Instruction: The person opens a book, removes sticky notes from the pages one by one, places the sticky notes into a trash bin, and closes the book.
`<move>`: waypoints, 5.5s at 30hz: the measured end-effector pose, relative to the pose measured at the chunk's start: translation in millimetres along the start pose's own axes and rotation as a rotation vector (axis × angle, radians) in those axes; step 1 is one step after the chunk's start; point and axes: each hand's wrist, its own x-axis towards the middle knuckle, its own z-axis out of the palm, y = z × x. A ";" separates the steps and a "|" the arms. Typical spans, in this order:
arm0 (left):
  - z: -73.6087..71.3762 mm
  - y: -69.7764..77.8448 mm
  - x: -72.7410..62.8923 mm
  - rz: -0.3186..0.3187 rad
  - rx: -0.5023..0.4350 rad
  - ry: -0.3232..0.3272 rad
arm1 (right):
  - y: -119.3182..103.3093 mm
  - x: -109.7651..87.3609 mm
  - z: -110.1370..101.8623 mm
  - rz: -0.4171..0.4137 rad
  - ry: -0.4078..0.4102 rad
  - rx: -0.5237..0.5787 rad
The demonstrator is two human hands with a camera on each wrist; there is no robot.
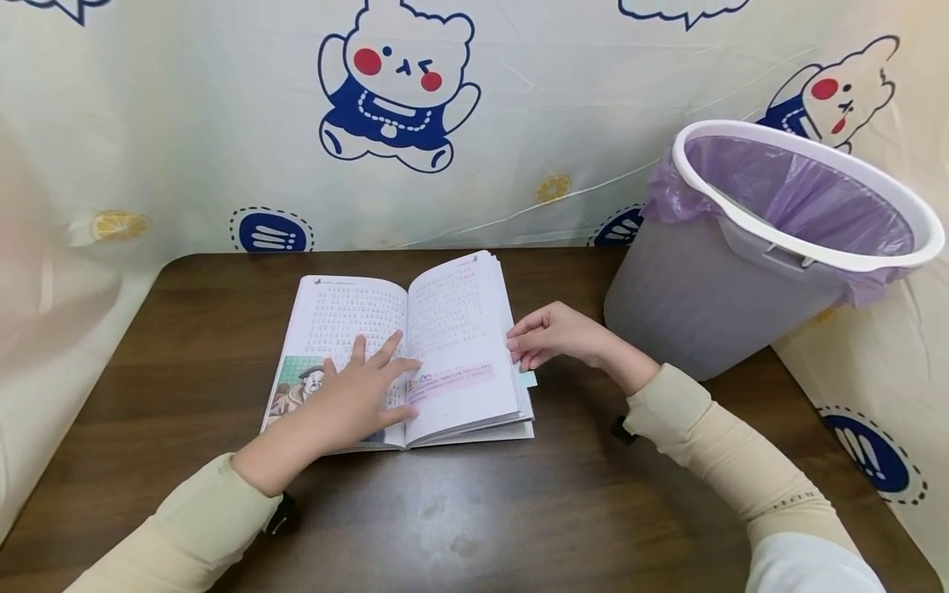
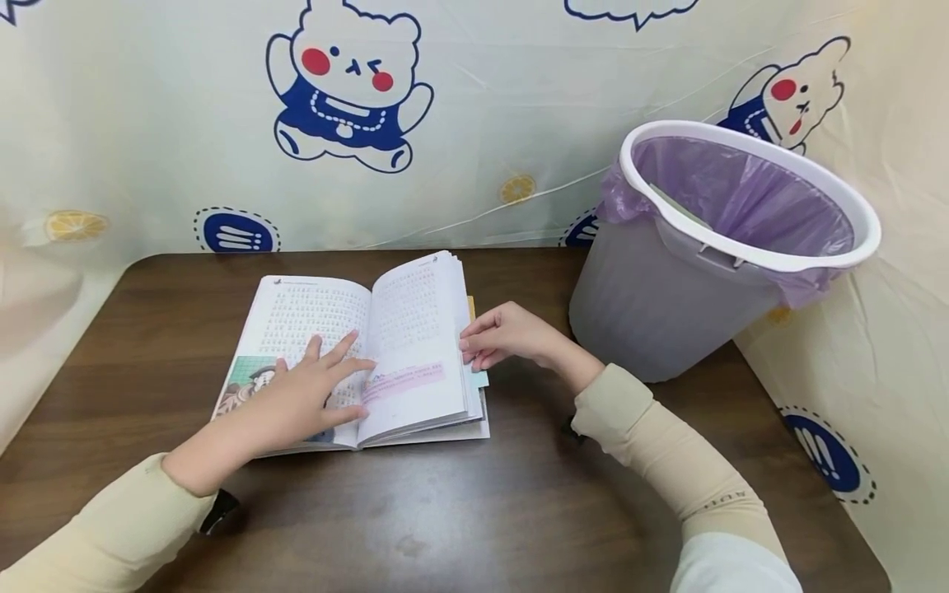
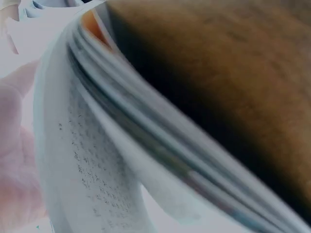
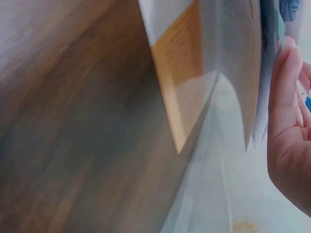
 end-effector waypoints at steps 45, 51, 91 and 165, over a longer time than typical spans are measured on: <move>-45.7 -90.0 -53.1 -0.355 -1.456 0.286 | 13.3 17.3 21.4 0.027 -0.024 -0.026; -46.6 -77.9 -47.0 -0.359 -1.373 0.410 | 18.9 18.7 25.0 0.036 -0.028 0.003; 16.3 -0.4 8.6 -0.052 -0.471 -0.021 | 12.9 10.6 34.1 -0.055 -0.004 -0.055; 17.6 -1.2 11.9 -0.051 -0.456 -0.020 | -45.7 -55.4 -11.2 -0.306 0.308 -0.393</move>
